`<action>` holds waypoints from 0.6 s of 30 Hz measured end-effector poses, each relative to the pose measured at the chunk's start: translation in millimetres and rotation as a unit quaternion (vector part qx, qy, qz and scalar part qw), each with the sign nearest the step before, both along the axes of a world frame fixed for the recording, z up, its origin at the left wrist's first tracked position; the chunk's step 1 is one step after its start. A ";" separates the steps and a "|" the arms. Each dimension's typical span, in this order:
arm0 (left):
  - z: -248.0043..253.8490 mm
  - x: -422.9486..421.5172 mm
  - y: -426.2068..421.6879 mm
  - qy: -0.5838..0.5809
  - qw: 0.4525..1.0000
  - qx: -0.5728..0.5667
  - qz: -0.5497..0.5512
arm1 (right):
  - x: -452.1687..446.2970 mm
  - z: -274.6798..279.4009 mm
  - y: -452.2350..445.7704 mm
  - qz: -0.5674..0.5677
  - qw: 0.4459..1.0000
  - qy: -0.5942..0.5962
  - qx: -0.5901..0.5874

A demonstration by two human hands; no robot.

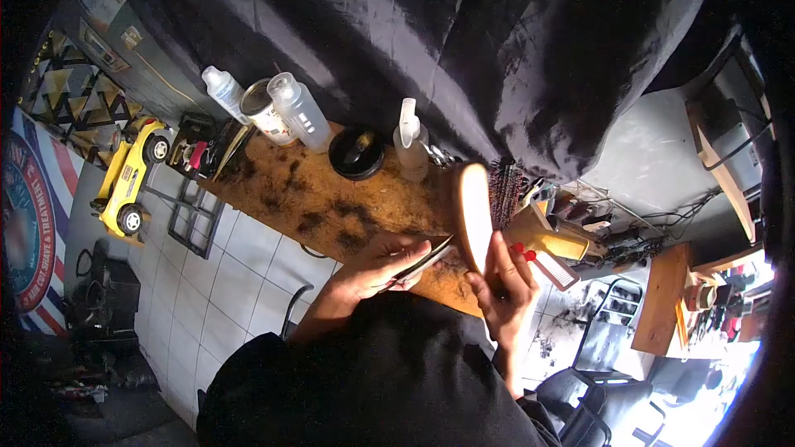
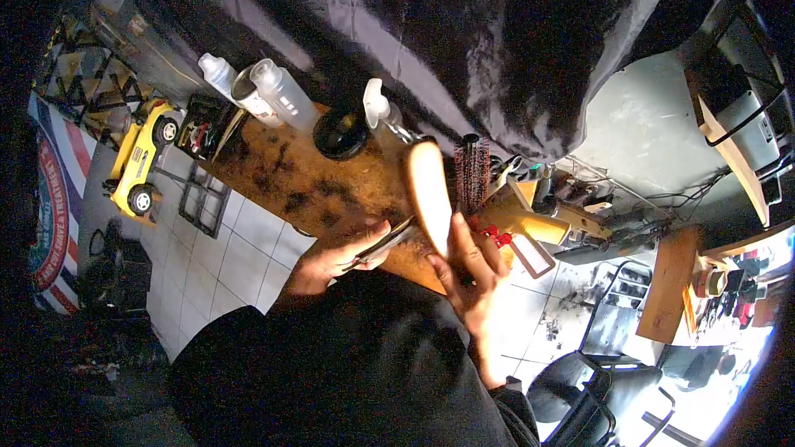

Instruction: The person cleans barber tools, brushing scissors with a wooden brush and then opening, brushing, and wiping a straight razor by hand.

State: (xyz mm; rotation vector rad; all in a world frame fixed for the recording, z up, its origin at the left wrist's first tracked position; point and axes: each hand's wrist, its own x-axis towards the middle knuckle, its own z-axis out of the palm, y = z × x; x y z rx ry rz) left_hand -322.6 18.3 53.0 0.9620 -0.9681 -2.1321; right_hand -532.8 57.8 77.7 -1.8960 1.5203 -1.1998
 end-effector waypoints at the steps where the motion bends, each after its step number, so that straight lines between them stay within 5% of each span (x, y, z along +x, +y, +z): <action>1: 3.7 -1.3 0.3 -0.012 1.000 -0.022 -0.003 | 0.0 -0.4 -0.3 -0.023 1.000 -0.001 -0.004; 4: -2.3 -2.3 1.3 0.004 1.000 -0.017 -0.001 | -1.5 -4.1 -0.6 -0.034 0.999 -0.008 -0.019; 9: -13.4 0.8 8.4 0.048 0.997 -0.016 0.062 | 1.3 9.5 8.8 0.115 0.993 -0.034 0.010; 11: -39.1 -7.5 10.5 0.090 0.955 0.205 0.193 | 7.2 -4.3 5.9 0.193 0.978 -0.064 -0.035; 13: -53.7 1.4 -1.9 0.021 0.997 -0.037 0.060 | 10.3 -2.7 8.0 0.209 0.977 -0.027 0.002; 15: -42.4 -2.6 16.9 0.023 0.980 0.071 0.185 | 14.0 -4.0 8.5 0.167 0.982 -0.087 0.020; 16: -11.2 7.0 7.3 -0.006 1.000 -0.004 0.017 | 12.7 -4.9 7.5 0.128 0.989 -0.067 0.030; 18: -8.7 7.7 3.9 0.052 0.997 -0.061 -0.022 | 8.1 -3.4 5.0 0.054 0.998 -0.018 0.033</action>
